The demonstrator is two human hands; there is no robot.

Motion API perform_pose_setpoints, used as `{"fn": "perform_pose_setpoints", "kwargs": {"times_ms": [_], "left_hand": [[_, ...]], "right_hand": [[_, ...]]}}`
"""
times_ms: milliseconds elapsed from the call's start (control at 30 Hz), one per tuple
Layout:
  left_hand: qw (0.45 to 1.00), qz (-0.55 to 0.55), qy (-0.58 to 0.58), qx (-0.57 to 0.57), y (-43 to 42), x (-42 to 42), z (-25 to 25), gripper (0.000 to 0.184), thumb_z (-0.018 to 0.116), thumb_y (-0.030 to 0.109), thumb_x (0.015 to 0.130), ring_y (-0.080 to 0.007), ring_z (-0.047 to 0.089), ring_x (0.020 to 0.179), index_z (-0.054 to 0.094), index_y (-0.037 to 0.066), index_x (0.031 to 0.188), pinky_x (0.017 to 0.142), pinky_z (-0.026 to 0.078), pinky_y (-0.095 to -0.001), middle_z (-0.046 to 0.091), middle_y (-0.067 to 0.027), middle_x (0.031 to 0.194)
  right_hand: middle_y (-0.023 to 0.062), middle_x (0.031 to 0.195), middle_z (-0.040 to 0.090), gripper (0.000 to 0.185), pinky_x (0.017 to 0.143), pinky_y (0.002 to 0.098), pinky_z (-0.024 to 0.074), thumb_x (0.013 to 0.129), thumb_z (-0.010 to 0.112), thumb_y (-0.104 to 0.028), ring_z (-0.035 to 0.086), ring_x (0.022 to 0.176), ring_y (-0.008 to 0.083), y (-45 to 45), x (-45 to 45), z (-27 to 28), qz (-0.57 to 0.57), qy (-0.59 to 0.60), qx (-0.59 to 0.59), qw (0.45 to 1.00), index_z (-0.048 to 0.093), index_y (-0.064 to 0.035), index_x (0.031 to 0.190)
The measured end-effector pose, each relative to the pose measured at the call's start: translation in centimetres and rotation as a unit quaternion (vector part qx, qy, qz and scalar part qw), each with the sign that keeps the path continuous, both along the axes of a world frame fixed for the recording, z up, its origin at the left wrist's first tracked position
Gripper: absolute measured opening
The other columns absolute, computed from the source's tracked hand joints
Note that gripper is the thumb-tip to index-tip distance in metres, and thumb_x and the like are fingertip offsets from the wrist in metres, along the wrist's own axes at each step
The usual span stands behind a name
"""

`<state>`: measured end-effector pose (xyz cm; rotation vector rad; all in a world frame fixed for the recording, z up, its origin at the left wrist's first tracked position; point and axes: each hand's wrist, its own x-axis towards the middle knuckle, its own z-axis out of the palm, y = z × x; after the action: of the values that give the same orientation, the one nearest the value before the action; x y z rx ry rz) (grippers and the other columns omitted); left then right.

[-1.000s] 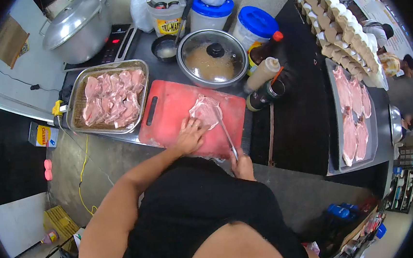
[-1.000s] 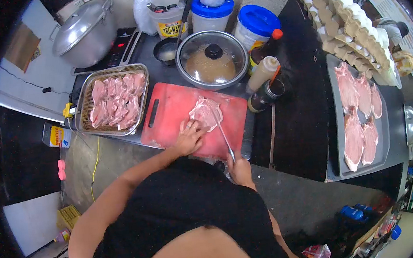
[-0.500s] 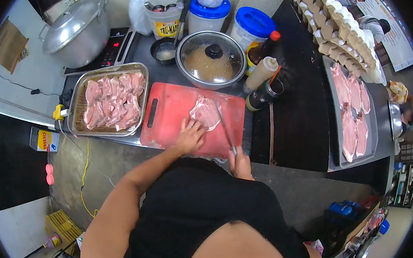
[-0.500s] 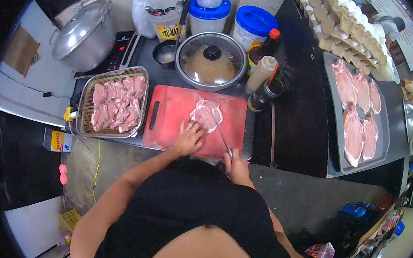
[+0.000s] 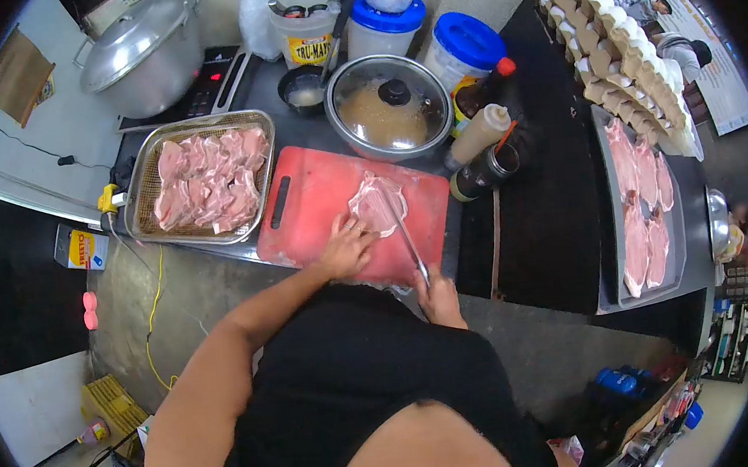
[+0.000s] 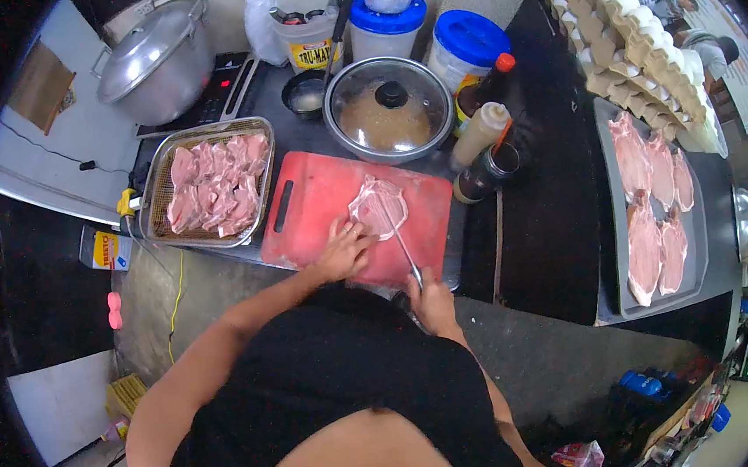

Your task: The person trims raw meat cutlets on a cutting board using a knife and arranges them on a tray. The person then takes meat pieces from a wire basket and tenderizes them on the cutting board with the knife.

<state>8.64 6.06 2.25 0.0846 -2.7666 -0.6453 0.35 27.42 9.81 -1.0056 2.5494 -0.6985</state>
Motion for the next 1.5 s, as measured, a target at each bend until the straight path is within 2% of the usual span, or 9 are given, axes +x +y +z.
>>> {"fn": "perform_pose_setpoints", "kwargs": {"times_ms": [467,567,767,867,1000,1067,1167,1367,1500], "left_hand": [[0.999,0.006,0.003,0.052,-0.5,0.6,0.1,0.033,0.057,0.013,0.071,-0.0260,0.047,0.104,0.060,0.008,0.103,0.100,0.023,-0.0496,0.052,-0.0099,0.102],[0.998,0.015,-0.002,0.064,-0.7,0.7,-0.1,0.032,0.057,0.012,0.068,-0.0260,0.047,0.104,0.061,0.008,0.100,0.099,0.023,-0.0495,0.052,-0.0098,0.102],[0.993,0.068,0.054,0.076,-1.3,0.5,-1.1,0.028,0.054,0.005,0.064,-0.0274,0.047,0.103,0.059,0.009,0.091,0.097,0.025,-0.0474,0.052,-0.0087,0.100],[0.987,0.119,0.063,0.092,-1.6,0.3,-0.4,0.025,0.052,0.000,0.061,-0.0286,0.047,0.101,0.055,0.010,0.084,0.092,0.028,-0.0453,0.051,-0.0087,0.096],[0.979,0.167,0.050,0.101,-2.3,-0.1,0.5,0.027,0.049,-0.004,0.058,-0.0300,0.047,0.098,0.051,0.009,0.081,0.085,0.030,-0.0435,0.049,-0.0099,0.091],[0.973,0.197,0.036,0.113,-2.6,-0.5,0.2,0.029,0.050,-0.004,0.060,-0.0304,0.047,0.100,0.051,0.009,0.086,0.086,0.030,-0.0442,0.050,-0.0109,0.093],[0.966,0.229,0.020,0.119,-2.9,-1.1,0.0,0.030,0.050,-0.002,0.064,-0.0313,0.046,0.101,0.048,0.008,0.092,0.087,0.030,-0.0451,0.050,-0.0131,0.096],[0.968,0.232,-0.008,0.094,-3.0,-2.8,0.1,0.030,0.055,0.009,0.073,-0.0317,0.047,0.102,0.046,0.006,0.102,0.087,0.030,-0.0452,0.050,-0.0163,0.100],[0.949,0.284,-0.068,0.115,-2.9,-4.4,-0.1,0.035,0.057,0.016,0.076,-0.0314,0.048,0.104,0.045,0.006,0.108,0.086,0.031,-0.0458,0.051,-0.0167,0.103]], "right_hand": [[0.0269,0.070,0.058,0.024,0.058,0.0516,0.0433,0.086,0.055,-0.024,0.058,0.067,0.0455,0.5,1.0,-2.5,-0.017,0.015,-0.063,0.998,0.049,-0.0014,0.090],[0.0273,0.069,0.058,0.023,0.057,0.0519,0.0426,0.086,0.056,-0.024,0.057,0.066,0.0455,1.7,0.3,-4.9,0.012,-0.026,0.030,0.999,0.050,-0.0026,0.092],[0.0277,0.071,0.058,0.023,0.058,0.0522,0.0436,0.086,0.055,-0.025,0.058,0.068,0.0452,0.2,1.3,-0.5,-0.055,-0.038,-0.123,0.990,0.051,-0.0027,0.091],[0.0267,0.070,0.059,0.023,0.058,0.0521,0.0442,0.086,0.055,-0.025,0.058,0.068,0.0443,1.7,0.7,-5.6,0.025,0.030,0.007,0.999,0.051,-0.0029,0.090],[0.0269,0.070,0.059,0.025,0.059,0.0521,0.0452,0.085,0.055,-0.026,0.058,0.066,0.0455,0.5,1.0,-0.8,-0.001,-0.003,-0.021,1.000,0.051,-0.0021,0.091],[0.0270,0.070,0.059,0.026,0.060,0.0519,0.0461,0.085,0.055,-0.026,0.058,0.066,0.0459,0.6,1.1,-1.0,-0.006,-0.006,-0.073,0.997,0.051,-0.0019,0.093],[0.0270,0.071,0.059,0.027,0.060,0.0518,0.0459,0.085,0.055,-0.026,0.058,0.067,0.0462,1.5,0.6,-4.6,0.024,-0.011,0.058,0.998,0.050,-0.0021,0.096],[0.0269,0.073,0.059,0.027,0.063,0.0520,0.0457,0.086,0.053,-0.027,0.058,0.071,0.0460,0.2,0.6,-0.9,-0.026,-0.015,-0.086,0.996,0.050,-0.0018,0.097],[0.0266,0.073,0.059,0.026,0.060,0.0524,0.0445,0.087,0.052,-0.026,0.058,0.068,0.0456,1.0,-0.5,-5.5,0.022,0.009,0.045,0.999,0.049,-0.0015,0.096]]}}
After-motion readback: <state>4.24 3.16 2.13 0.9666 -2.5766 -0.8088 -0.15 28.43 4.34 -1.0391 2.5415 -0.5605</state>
